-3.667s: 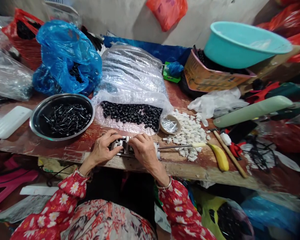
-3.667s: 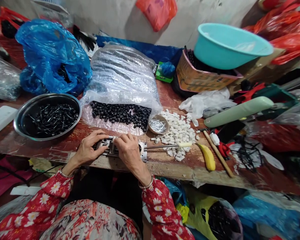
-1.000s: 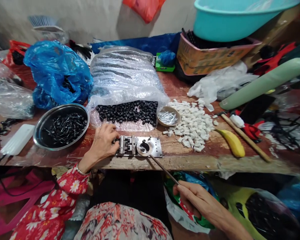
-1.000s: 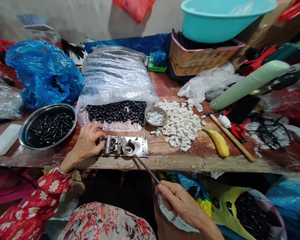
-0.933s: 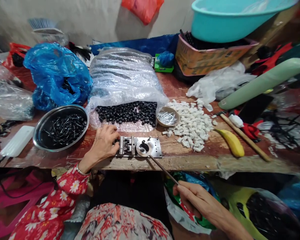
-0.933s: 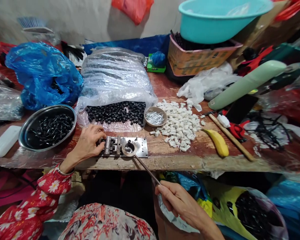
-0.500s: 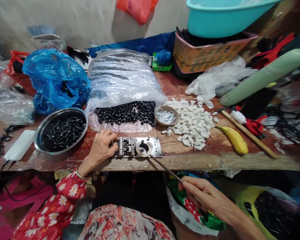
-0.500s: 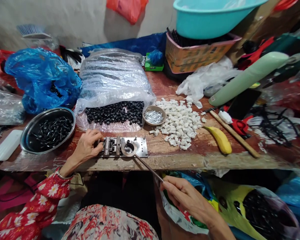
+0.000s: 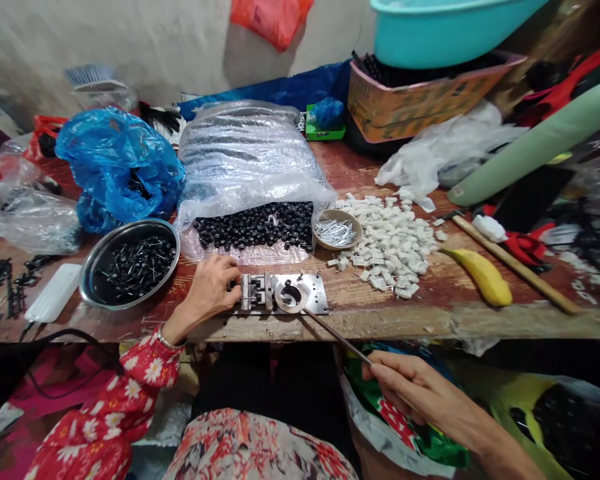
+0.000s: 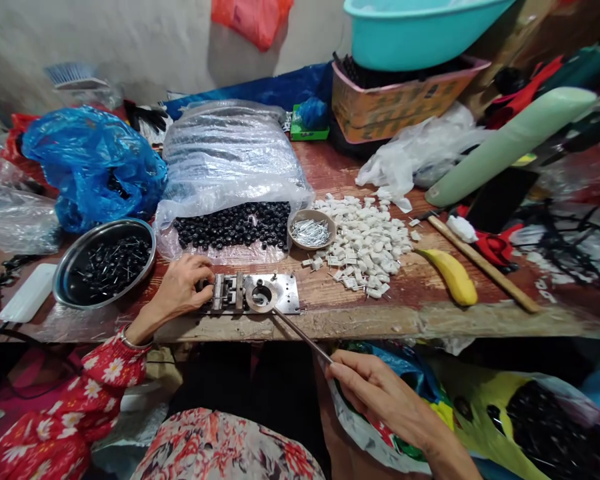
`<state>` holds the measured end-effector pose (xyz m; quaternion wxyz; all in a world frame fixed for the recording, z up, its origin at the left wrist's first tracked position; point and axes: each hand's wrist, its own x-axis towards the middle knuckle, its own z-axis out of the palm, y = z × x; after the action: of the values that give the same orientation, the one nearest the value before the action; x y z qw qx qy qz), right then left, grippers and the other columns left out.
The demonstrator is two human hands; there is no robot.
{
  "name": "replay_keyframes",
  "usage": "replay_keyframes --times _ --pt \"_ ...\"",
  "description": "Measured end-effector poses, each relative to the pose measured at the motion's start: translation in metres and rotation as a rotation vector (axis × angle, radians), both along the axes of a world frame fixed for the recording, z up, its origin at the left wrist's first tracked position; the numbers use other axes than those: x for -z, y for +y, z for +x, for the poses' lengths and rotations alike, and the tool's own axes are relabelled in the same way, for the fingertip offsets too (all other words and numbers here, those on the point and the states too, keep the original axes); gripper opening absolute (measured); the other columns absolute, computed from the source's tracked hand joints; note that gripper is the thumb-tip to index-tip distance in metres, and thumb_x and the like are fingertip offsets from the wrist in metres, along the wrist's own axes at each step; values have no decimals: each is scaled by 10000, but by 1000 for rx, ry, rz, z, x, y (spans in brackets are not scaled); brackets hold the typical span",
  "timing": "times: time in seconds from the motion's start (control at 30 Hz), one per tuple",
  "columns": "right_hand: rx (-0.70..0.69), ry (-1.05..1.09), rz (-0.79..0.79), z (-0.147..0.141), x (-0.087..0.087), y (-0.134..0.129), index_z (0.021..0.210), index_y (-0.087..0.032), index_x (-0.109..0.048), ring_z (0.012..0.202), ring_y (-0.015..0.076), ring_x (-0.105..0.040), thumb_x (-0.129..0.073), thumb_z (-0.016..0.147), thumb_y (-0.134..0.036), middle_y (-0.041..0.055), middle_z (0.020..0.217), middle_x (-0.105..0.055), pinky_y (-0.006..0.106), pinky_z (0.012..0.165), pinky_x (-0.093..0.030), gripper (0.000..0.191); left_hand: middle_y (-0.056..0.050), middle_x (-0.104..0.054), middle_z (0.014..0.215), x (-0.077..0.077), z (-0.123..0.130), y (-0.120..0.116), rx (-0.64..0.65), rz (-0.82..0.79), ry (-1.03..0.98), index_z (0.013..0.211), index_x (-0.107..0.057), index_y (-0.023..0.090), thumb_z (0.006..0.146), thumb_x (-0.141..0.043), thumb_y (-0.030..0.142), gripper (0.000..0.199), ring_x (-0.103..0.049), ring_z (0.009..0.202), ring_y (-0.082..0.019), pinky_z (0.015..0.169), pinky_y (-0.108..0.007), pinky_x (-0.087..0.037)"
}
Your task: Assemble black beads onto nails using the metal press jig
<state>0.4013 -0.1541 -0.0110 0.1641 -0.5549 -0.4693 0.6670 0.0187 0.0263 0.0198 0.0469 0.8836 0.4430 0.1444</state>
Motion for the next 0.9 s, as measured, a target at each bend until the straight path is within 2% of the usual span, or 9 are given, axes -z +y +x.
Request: replay_keyframes --times 0.13,0.23,0.33,0.53,0.73,0.9 --pt "12 17 11 -1 -2 0 889 -203 -574 498 77 -291 -510 964 -781 -74 593 -379 214 447 -266 586 -56 -736 1092 6 -3 2 30 -36 -109 800 -691 200 844 -666 171 58 -610 1002 -245 901 -421 -463" --pt "-2 15 25 -2 -4 1 869 -205 -569 502 77 -291 -510 961 -784 -72 594 -379 214 444 -258 590 -61 -739 1156 10 -6 0 26 -20 -228 828 -695 207 863 -656 186 56 -641 1053 -241 940 -424 -462" --pt "2 29 24 -2 -4 1 862 -203 -571 495 76 -283 -519 959 -781 -77 579 -361 216 439 -242 588 -61 -745 1123 11 -6 -2 28 10 -297 853 -707 213 900 -649 214 74 -651 1049 -234 962 -428 -460" --pt "16 55 -3 -2 -2 1 895 -197 -588 483 72 -274 -536 953 -776 -86 570 -351 219 444 -219 584 -52 -743 1046 12 4 -3 85 26 -249 892 -728 214 980 -631 241 134 -625 1000 -220 920 -414 -439" --pt "12 23 -3 -4 -5 3 857 -207 -561 489 77 -297 -536 936 -802 -78 578 -369 218 439 -253 601 -57 -736 1036 10 5 -2 44 39 -182 903 -736 218 1000 -625 277 158 -602 979 -232 870 -413 -423" --pt "16 37 -6 -2 -2 1 883 -207 -568 481 74 -287 -540 937 -798 -84 573 -360 218 435 -238 594 -55 -734 1008 6 5 -6 69 54 -106 910 -723 216 999 -614 256 146 -594 973 -243 868 -428 -408"
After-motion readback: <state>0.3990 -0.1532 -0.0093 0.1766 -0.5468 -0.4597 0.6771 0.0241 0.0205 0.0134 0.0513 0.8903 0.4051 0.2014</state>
